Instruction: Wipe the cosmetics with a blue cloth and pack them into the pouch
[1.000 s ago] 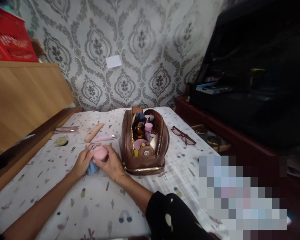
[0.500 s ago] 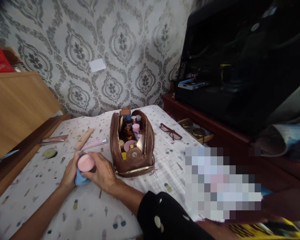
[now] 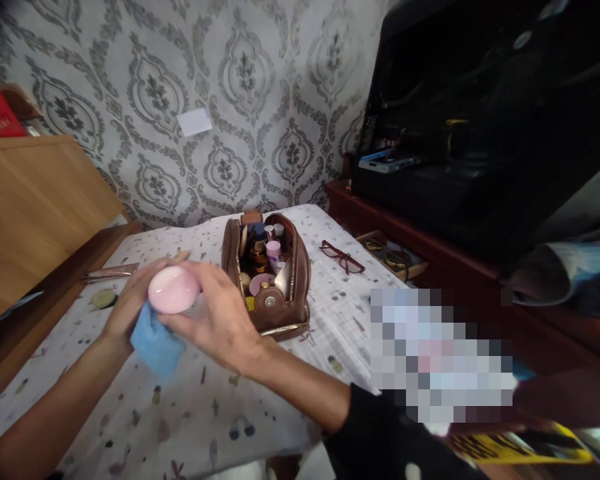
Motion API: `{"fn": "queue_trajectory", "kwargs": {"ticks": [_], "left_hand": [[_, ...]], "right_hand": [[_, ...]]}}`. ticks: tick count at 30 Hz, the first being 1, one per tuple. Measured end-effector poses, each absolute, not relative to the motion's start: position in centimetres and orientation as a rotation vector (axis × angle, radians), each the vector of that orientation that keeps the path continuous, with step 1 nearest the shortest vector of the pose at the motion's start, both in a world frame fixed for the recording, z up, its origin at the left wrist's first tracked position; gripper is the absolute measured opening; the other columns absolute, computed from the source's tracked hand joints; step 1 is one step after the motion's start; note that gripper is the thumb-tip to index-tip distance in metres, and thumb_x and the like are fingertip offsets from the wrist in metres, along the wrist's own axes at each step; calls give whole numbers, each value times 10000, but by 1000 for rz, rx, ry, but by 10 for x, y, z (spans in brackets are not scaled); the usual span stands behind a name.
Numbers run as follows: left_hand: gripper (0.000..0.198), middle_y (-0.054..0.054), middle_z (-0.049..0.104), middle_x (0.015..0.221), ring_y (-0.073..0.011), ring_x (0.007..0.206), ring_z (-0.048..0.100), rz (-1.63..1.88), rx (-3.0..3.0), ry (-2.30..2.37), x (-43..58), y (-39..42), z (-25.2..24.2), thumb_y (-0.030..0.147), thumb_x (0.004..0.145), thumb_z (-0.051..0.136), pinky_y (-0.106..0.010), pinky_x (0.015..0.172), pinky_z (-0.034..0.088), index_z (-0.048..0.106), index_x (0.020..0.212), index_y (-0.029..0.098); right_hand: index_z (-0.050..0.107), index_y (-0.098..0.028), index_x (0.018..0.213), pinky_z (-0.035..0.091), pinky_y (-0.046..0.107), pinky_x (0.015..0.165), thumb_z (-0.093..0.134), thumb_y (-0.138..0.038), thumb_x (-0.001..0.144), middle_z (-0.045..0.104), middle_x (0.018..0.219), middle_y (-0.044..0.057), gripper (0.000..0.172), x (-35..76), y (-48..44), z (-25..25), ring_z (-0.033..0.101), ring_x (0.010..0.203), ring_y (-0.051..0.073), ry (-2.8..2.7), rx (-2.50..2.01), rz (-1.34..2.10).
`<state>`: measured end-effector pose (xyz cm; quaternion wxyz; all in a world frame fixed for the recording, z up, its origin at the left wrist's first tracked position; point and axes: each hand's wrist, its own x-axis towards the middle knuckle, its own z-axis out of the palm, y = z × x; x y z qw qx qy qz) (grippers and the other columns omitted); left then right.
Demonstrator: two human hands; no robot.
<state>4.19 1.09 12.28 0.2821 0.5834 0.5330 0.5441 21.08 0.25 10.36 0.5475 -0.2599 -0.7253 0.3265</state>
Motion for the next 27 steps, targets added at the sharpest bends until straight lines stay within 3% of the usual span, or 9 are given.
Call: {"fn": "queue_trajectory", "kwargs": {"ticks": [3,5,9,12,15,18,24,27], "left_hand": [[347,-16,662,795,-191,808,633,1427,1647,1300,58,23,136,504,901,595,-275,732,529,701,826,182],[279,0,651,782,-165,742,622,1394,1764,1213,66,35,143,432,926,578,-255,692,516,705,914,184],[212,-17,688,901,-170,807,654,1299,2075,1096,79,69,157,278,942,551,-291,811,520,697,1064,185],[150,-36,688,958,-226,1004,651,1145,2356,1048,87,98,166,181,880,591,-341,955,478,734,923,191],[150,-45,700,918,-255,1034,649,849,2587,1003,96,124,171,175,839,596,-346,957,478,723,770,215],[154,-61,726,922,-254,1000,663,492,2791,1023,110,142,175,188,825,588,-318,887,502,714,747,227],[226,-96,752,1038,-245,942,677,-347,2991,1362,144,148,185,149,835,556,-303,762,494,727,979,181],[250,-97,747,1080,-235,950,671,-519,3024,1380,149,149,188,162,854,556,-283,723,475,722,1040,184]], "right_hand": [[580,-207,1193,552,403,954,824,-372,747,678,1148,64,535,236,12,124,660,1045,228,-1632,-641,902],[592,-201,1170,576,381,904,822,-393,743,682,1107,60,522,256,23,135,670,1022,220,-1584,-672,915],[629,-199,1134,606,379,817,819,-441,754,703,1044,57,490,297,51,144,695,953,213,-1575,-791,830],[632,-209,1177,618,365,761,836,-459,732,706,1012,45,550,320,69,140,697,892,199,-1597,-846,675],[635,-219,1205,619,367,746,832,-458,738,714,996,46,561,331,79,135,700,857,200,-1682,-896,603],[664,-239,1171,609,404,802,817,-450,751,729,1031,52,494,333,84,136,705,906,227,-1780,-969,534],[665,-233,1192,583,414,842,782,-376,756,731,1127,58,473,330,88,146,703,960,257,-1893,-1118,371],[671,-220,1179,572,379,813,768,-363,759,740,1101,51,454,328,87,146,705,927,245,-1944,-1143,337]]}}
